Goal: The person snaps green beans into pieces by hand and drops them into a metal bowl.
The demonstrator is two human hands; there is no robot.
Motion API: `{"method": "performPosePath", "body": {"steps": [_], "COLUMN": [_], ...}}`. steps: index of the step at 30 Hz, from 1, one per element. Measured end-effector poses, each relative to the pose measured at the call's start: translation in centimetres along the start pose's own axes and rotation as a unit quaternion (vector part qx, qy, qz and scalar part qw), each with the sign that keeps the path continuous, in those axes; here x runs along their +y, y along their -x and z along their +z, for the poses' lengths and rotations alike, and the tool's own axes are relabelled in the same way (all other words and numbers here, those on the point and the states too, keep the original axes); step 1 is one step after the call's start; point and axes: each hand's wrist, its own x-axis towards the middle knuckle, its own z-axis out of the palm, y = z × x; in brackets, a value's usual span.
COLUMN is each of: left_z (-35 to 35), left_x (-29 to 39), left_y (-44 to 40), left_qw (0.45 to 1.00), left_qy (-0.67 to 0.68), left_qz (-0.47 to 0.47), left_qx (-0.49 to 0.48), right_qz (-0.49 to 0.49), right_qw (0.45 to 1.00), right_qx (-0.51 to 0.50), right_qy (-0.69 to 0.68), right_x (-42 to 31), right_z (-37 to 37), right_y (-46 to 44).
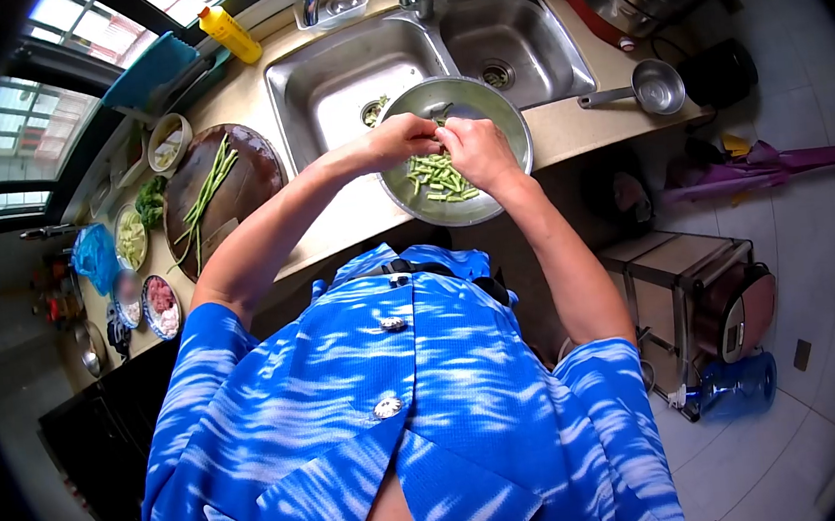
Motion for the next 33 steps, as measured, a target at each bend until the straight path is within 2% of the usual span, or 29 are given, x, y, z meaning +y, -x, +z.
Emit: {"method": "performPosePath", "body": {"steps": [2, 4, 5, 6, 7, 8, 10, 12, 14, 15, 16, 18, 20, 21, 22, 23, 24, 25, 26, 28, 29, 30, 31, 33], "left_z": [0.2, 0.1, 0.3, 0.4, 0.2, 0.3, 0.3, 0.5, 1.2, 1.3, 1.5, 1.7, 1.3, 0.8, 0.6, 0.6, 0.8, 0.7, 0.6, 1.1, 1.3, 1.4, 1.2, 0.8], "left_x": [0.2, 0.9, 1.2, 1.6, 2.3, 2.3, 2.1, 1.9, 1.8, 1.7, 1.7, 1.4, 1.0, 1.3, 1.6, 1.2, 1.0, 0.9, 0.8, 0.0, -0.3, -0.5, -0.1, 0.8], "left_y": [-0.1, 0.1, 0.3, 0.5, 0.6, 0.4, 0.0, -0.1, 0.2, 0.0, -0.1, -0.1, -0.1, 0.0, 0.1, -0.1, 0.0, 0.0, 0.0, 0.1, 0.0, -0.1, 0.1, 0.2], "left_qw": [0.998, 0.997, 0.995, 0.991, 0.989, 0.989, 0.925, 0.916, 0.927, 0.928, 0.928, 0.874, 0.864, 0.887, 0.908, 0.916, 0.916, 0.929, 0.937, 0.938, 0.931, 0.923, 0.928, 0.919], "left_qy": [-0.005, -0.014, -0.013, -0.013, -0.001, -0.001, -0.087, -0.100, 0.012, 0.012, 0.147, 0.403, 0.427, 0.397, 0.366, 0.364, 0.364, 0.350, 0.334, 0.332, 0.342, 0.352, 0.333, 0.357], "left_qz": [-0.001, -0.028, 0.005, 0.037, 0.054, 0.054, 0.270, 0.289, 0.234, 0.235, 0.198, 0.110, 0.130, 0.106, 0.082, 0.052, 0.052, -0.011, -0.073, -0.078, -0.113, -0.148, -0.159, -0.166], "left_qx": [0.059, 0.067, 0.098, 0.129, 0.140, 0.139, 0.253, 0.261, 0.292, 0.290, 0.279, 0.246, 0.234, 0.210, 0.187, 0.158, 0.160, 0.115, 0.071, 0.065, 0.058, 0.050, 0.039, 0.021], "right_qz": [0.019, -0.010, -0.010, 0.123, 0.244, 0.244, 0.272, 0.292, 0.259, 0.259, 0.235, 0.210, 0.166, 0.172, 0.172, 0.203, 0.225, 0.231, 0.133, 0.086, 0.087, 0.077, 0.068, 0.065], "right_qw": [1.000, 0.997, 0.997, 0.925, 0.759, 0.759, 0.598, 0.579, 0.533, 0.533, 0.521, 0.507, 0.538, 0.571, 0.571, 0.707, 0.818, 0.911, 0.978, 0.989, 0.989, 0.995, 0.997, 0.997], "right_qx": [-0.008, -0.005, -0.005, -0.077, -0.141, -0.141, -0.118, -0.095, -0.114, -0.111, -0.110, -0.111, -0.096, -0.103, -0.104, -0.093, -0.079, -0.098, -0.051, 0.023, 0.023, 0.032, 0.040, 0.019], "right_qy": [0.010, -0.078, -0.078, -0.350, -0.587, -0.587, -0.744, -0.755, -0.798, -0.798, -0.813, -0.828, -0.821, -0.796, -0.796, -0.671, -0.523, -0.328, -0.155, 0.115, 0.115, 0.058, 0.000, -0.032], "right_x": [0.7, 1.4, 1.9, 2.1, 2.2, 2.1, 0.7, 0.0, 0.4, 0.3, 0.1, 0.1, 0.6, 0.7, 1.0, 1.4, 2.2, 4.5, 8.6, 5.6, 4.8, 4.1, 3.5, 1.4], "right_z": [0.4, 0.9, 0.6, 0.2, -0.1, 0.0, 0.0, -0.1, 0.3, 0.3, 0.4, 0.3, 0.0, -0.1, -0.1, 0.3, 0.7, 1.3, 3.5, 1.9, 1.1, 0.4, -0.1, -0.4], "right_y": [0.0, 0.1, 0.1, 0.2, 0.2, 0.3, 0.5, 0.5, 0.4, 0.4, 0.5, 0.6, 0.7, 0.8, 0.8, 0.8, 0.8, 0.7, 1.0, 1.2, 0.9, 0.6, 0.4, 0.1]}}
